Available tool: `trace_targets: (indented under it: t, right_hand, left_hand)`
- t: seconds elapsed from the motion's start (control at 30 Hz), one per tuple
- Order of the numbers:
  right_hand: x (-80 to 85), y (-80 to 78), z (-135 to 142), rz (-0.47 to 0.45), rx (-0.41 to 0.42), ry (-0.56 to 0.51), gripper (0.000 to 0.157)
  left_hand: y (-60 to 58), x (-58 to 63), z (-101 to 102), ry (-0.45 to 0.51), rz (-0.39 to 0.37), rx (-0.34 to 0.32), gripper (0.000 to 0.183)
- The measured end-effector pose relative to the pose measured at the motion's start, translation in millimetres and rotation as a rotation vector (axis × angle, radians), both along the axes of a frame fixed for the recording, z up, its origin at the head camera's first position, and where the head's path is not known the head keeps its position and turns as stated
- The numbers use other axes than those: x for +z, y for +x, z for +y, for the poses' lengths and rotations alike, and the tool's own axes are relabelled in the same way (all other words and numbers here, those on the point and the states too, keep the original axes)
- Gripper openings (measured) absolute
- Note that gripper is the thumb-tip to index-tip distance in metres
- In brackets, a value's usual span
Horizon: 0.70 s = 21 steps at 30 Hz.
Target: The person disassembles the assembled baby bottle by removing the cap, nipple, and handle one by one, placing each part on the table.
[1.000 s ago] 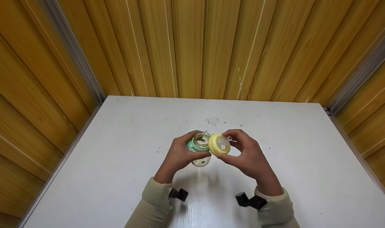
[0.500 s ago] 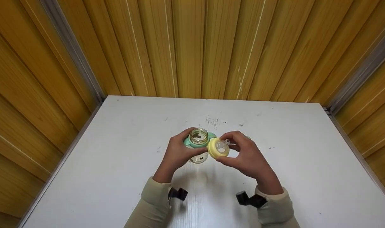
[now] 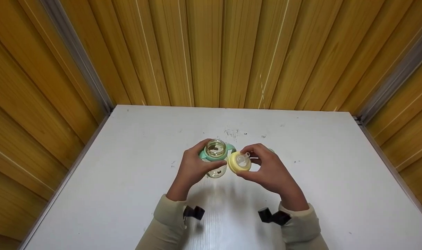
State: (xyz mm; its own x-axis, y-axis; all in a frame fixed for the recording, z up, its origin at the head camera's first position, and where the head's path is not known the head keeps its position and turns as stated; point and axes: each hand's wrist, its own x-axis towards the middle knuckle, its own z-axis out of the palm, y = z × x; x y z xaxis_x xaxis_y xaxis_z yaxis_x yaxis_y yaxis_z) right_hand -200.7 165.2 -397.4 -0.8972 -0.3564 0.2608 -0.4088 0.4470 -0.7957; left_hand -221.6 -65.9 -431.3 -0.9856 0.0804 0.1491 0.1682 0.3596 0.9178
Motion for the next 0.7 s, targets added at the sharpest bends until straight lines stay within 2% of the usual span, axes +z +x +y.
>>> trace_targets:
  t: [0.33,0.7]
  right_hand:
    - [-5.6,-0.3,1.2,-0.040,-0.010,0.021,0.045]
    - [-6.5,-8.8,3.1,-0.068,-0.045,0.098,0.046]
  left_hand:
    - [3.0,-3.4,-0.8,-0.003,0.007,0.000,0.078]
    - [-0.8,1.4,0.2,-0.008,-0.014,0.028,0.077]
